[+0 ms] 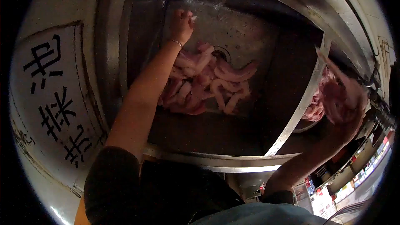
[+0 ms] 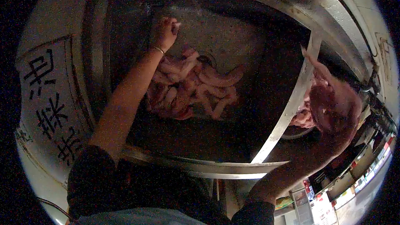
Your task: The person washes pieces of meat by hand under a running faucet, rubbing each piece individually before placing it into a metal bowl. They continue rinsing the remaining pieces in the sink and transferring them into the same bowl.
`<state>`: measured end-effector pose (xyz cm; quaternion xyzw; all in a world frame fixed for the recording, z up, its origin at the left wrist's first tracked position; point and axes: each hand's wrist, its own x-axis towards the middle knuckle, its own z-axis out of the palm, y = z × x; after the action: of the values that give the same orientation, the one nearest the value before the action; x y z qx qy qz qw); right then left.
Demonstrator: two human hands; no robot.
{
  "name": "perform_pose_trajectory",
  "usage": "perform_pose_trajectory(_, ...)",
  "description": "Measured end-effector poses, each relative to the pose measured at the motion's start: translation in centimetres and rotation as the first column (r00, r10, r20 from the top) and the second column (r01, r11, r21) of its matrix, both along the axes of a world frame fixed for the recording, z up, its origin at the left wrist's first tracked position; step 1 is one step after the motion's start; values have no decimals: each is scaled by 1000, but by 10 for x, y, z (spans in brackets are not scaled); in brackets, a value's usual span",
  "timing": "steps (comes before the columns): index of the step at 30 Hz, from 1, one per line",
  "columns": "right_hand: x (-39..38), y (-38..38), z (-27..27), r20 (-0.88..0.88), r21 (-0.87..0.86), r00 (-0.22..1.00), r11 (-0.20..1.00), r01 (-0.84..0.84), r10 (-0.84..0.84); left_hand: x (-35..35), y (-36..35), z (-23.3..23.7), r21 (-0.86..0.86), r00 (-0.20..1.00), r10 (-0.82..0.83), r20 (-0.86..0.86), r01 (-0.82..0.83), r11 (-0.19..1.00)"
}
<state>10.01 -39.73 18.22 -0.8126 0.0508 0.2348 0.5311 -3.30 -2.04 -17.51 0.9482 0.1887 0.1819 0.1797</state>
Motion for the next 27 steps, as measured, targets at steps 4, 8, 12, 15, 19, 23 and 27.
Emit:
perform_pose_trajectory(4,-15,-93,-53,371,-429,918,902,37,139,0,-1,-9,-377,983,-8,-184,-63,924)
perform_pose_trajectory(8,-22,-151,-117,612,-582,752,783,218,246,28,-24,34,-996,994,88,-69,-63,-63)
perform_pose_trajectory(12,-36,-2,-85,557,-159,819,951,266,-136,64,-40,94,-941,995,0,98,92,-326)
perform_pose_trajectory(15,-32,94,-105,416,-118,903,991,-61,105,72,-52,115,-891,984,56,168,176,-418)
perform_pose_trajectory(19,-20,194,-181,487,223,865,940,-257,121,64,-52,125,-860,969,106,221,245,-448)
perform_pose_trajectory(23,-21,233,-177,758,178,651,952,-250,30,51,-37,117,-759,962,199,188,271,-592)
perform_pose_trajectory(27,-18,247,-172,581,399,804,905,-147,-126,42,-41,150,-854,962,151,227,271,-444)
